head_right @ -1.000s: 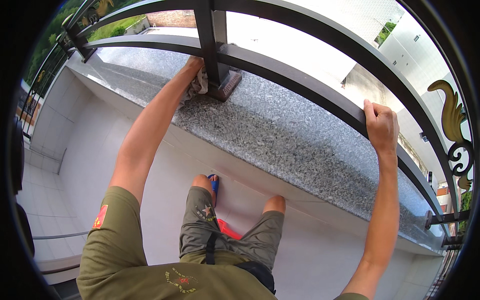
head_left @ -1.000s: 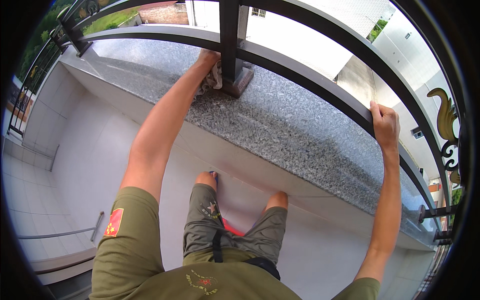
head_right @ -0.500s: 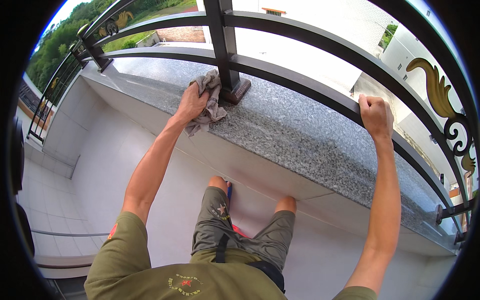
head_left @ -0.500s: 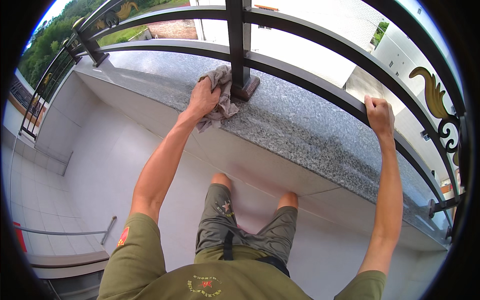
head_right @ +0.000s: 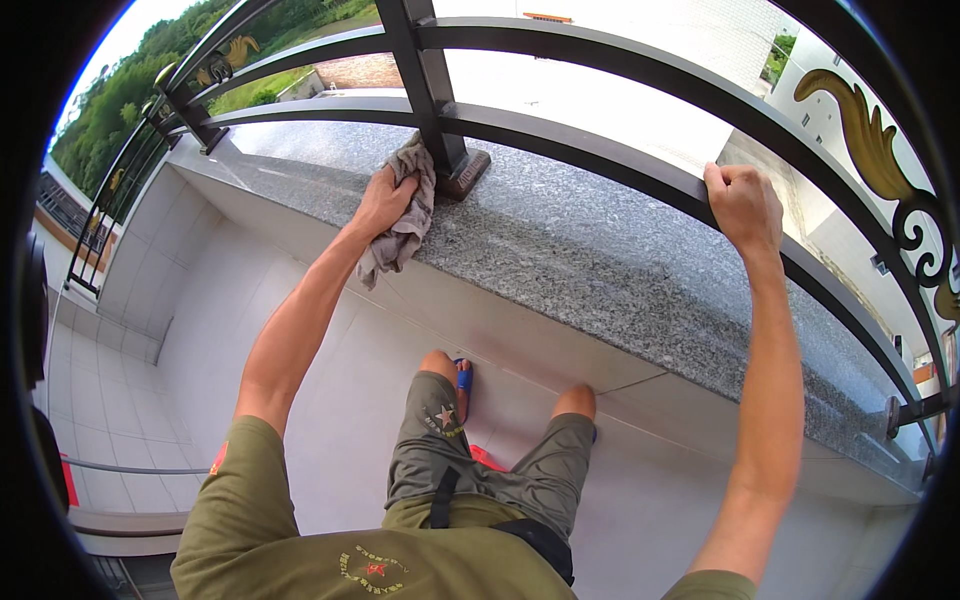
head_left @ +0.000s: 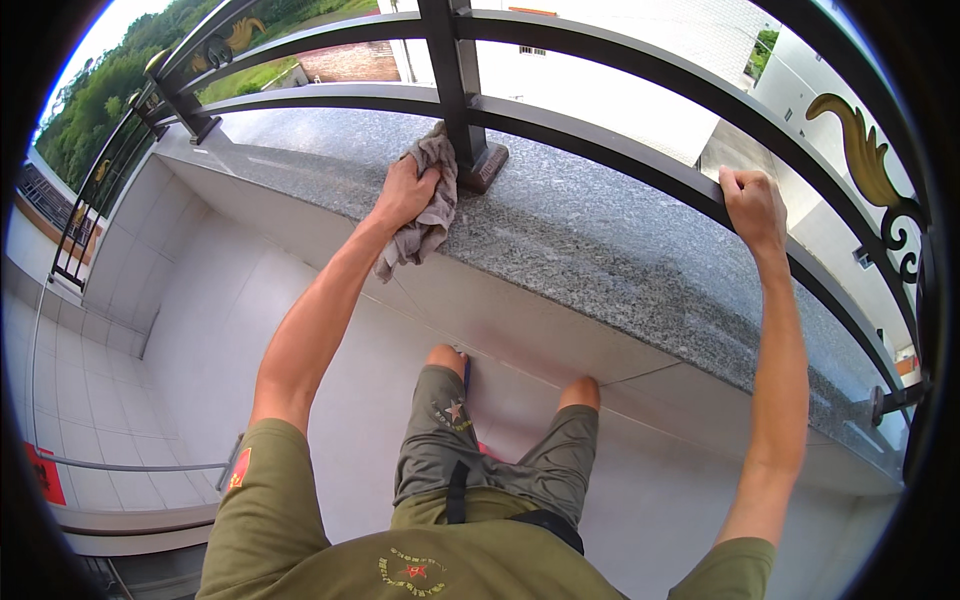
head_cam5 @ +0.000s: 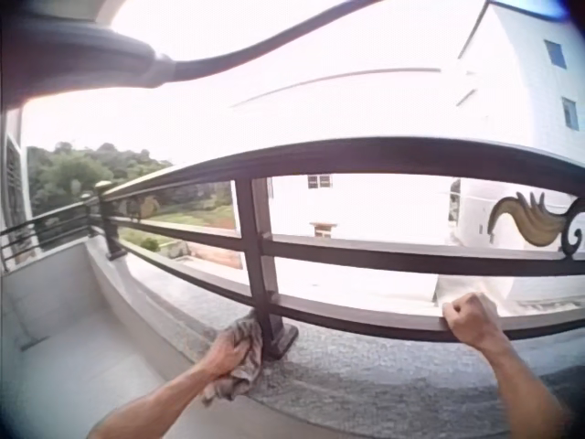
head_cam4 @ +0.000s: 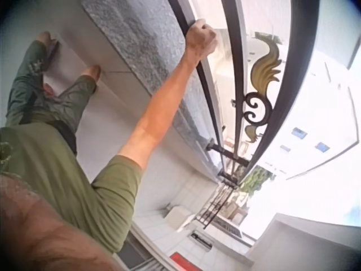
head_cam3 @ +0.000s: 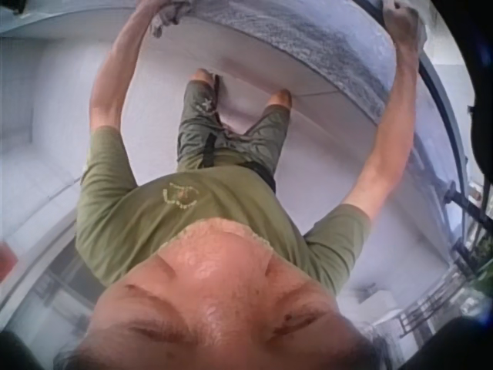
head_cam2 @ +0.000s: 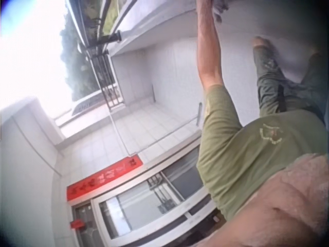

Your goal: The person wipes a balcony stone ledge and metal railing with a cloth, moving along the length of the railing and cleaning both the horizontal surface and vertical bars. The person adjusts the cloth and continues wiping different sections of the railing throughout the clip.

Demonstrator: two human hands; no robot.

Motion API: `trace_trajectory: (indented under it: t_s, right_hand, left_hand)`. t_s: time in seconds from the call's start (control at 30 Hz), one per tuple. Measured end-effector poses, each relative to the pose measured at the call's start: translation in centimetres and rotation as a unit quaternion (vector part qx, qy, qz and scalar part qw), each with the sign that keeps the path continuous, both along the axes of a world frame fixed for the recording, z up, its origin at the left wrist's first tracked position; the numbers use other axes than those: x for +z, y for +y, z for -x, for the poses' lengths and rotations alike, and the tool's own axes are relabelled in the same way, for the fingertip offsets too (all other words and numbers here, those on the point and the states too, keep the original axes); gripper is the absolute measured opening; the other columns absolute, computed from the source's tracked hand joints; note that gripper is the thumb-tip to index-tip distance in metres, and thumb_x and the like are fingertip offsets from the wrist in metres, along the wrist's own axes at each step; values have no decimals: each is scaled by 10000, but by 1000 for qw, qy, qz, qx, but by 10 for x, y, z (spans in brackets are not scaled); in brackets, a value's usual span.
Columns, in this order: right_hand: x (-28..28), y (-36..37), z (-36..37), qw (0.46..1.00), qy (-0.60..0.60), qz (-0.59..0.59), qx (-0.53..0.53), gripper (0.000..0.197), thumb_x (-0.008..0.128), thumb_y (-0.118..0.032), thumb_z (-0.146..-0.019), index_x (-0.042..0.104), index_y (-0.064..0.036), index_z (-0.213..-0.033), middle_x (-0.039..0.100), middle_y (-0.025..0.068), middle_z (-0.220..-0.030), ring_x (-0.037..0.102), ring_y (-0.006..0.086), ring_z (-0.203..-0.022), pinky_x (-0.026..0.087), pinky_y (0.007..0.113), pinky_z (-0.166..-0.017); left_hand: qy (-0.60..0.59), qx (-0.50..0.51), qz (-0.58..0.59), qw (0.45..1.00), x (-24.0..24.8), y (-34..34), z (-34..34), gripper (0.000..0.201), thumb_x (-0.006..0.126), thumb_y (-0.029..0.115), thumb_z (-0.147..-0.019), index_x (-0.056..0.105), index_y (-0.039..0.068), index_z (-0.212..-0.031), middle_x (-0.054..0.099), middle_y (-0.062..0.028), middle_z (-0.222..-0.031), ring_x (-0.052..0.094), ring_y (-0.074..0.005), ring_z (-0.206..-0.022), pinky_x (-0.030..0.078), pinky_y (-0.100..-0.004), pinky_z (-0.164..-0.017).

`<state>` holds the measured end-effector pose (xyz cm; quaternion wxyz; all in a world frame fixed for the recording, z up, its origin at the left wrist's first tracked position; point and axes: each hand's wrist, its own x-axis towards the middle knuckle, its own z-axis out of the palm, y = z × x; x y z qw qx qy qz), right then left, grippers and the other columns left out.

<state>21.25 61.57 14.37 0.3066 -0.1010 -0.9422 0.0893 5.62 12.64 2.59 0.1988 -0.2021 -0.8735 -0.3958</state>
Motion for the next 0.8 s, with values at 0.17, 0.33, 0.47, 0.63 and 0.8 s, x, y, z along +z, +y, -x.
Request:
trace_trajectory:
  t_s: [0.17,0.33,0.47,0.63,0.8]
  right_hand:
    - [4,0,2,1000,-14,12,-21,433,628,-358,-978,814,-24,-774,743,231,-754,773,394,-742,612,489,-733]
    - [1,2,-2,999,23,14,-24,408,633,-315,-948,771,-34,-687,717,206,-675,759,380,-679,611,471,-700]
    - [1,-1,0,999,15,27,-23,404,630,-289,-933,734,-41,-633,691,191,-628,739,368,-629,603,460,-674]
    - [3,-3,-7,999,18,17,-29,414,636,-299,-941,732,-52,-624,682,181,-612,726,366,-611,597,453,-663]
    - [3,-8,-5,999,18,25,-15,419,646,-306,-960,741,-61,-633,685,174,-614,731,365,-623,595,454,-665]
  left_hand:
    - [-91,120,42,988,-1,-6,52,457,598,287,-972,717,-93,-1196,720,-352,-1235,665,-524,-1207,516,-547,-1059]
    - [-24,178,95,979,-6,20,-5,476,654,329,-964,724,-57,-1235,731,-330,-1213,681,-525,-1160,517,-560,-1048]
    - [-76,35,45,995,20,4,-84,420,698,247,-954,715,-34,-1266,746,-287,-1215,721,-463,-1139,544,-495,-1025]
    - [99,-65,-107,987,72,59,-105,370,684,33,-924,710,-44,-1285,773,-202,-1186,731,-346,-1102,544,-441,-1026]
    - [264,-6,147,953,101,133,-49,285,697,215,-963,737,-53,-1049,742,-243,-980,672,-439,-1064,498,-546,-997]
